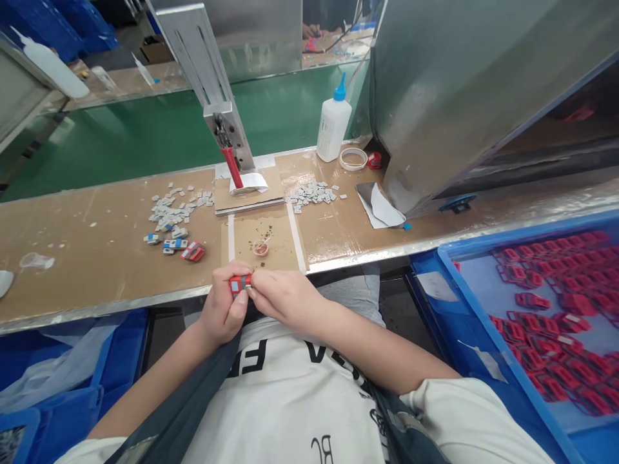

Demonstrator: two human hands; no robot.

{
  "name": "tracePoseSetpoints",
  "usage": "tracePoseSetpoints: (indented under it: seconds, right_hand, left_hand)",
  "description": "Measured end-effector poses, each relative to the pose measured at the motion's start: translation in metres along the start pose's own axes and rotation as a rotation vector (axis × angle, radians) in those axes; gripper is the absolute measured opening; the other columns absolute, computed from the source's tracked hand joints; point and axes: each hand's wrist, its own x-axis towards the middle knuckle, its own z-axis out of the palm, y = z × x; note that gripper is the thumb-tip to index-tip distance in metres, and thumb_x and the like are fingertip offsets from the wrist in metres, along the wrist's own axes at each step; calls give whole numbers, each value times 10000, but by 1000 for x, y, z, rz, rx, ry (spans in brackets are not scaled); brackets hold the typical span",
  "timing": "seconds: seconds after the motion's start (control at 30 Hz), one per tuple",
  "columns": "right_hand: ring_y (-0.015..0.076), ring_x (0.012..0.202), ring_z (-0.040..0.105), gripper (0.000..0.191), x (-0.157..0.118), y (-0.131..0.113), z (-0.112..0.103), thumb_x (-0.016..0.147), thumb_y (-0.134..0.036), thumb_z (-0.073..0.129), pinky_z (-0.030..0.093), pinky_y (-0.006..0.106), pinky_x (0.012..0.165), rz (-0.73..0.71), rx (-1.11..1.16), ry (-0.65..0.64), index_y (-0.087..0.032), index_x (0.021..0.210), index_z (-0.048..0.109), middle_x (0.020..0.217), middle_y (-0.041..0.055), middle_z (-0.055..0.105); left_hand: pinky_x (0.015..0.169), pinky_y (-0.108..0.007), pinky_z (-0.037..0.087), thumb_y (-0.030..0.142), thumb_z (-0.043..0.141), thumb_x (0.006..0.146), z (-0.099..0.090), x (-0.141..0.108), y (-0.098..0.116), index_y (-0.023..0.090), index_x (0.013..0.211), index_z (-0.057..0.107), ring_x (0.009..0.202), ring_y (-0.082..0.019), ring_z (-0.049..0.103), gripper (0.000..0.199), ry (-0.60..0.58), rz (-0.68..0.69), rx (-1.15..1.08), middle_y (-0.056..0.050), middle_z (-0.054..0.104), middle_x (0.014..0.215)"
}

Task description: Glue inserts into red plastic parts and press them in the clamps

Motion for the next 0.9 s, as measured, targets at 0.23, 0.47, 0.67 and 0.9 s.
tracePoseSetpoints:
  seconds: [0.23, 0.47, 0.67, 0.9]
  right_hand:
    - [151, 689, 546, 265, 0, 0, 3, 1144, -289, 377, 392, 263, 639, 10, 1, 21, -238, 896, 458, 793, 0, 600]
    - [154, 666, 525, 304, -1, 2, -1, 1154, -294, 347, 348, 285, 607, -74, -176, 49, -231, 892, 487, 779, 9, 612]
    - [142, 640, 499, 272, -4, -3, -3, 1137, -266, 392, 351, 272, 595, -40, -39, 58, -236, 879, 471, 758, -11, 587]
    - [128, 657, 478, 306, -8, -2, 2, 1120, -301, 440, 378, 252, 630, 112, 215, 6, -236, 821, 435, 748, -28, 545]
  left_hand:
    - [928, -386, 551, 210, 443, 1053, 3, -3, -1, 225, 1353, 437, 1084, -229, 641, 301, 20, -43, -57, -92, 592, 1179]
    - [1032, -446, 538, 171, 469, 1049, -8, 4, 11, 219, 1347, 449, 1234, -265, 604, 302, -73, -61, 51, -130, 587, 1261]
    - [1002, -435, 543, 136, 478, 1020, -9, 7, 15, 220, 1357, 441, 1183, -259, 618, 349, -76, -1, 62, -119, 598, 1223]
    - [918, -426, 554, 150, 510, 984, -1, 2, 6, 216, 1337, 452, 1147, -279, 626, 363, -59, 31, 108, -116, 591, 1180]
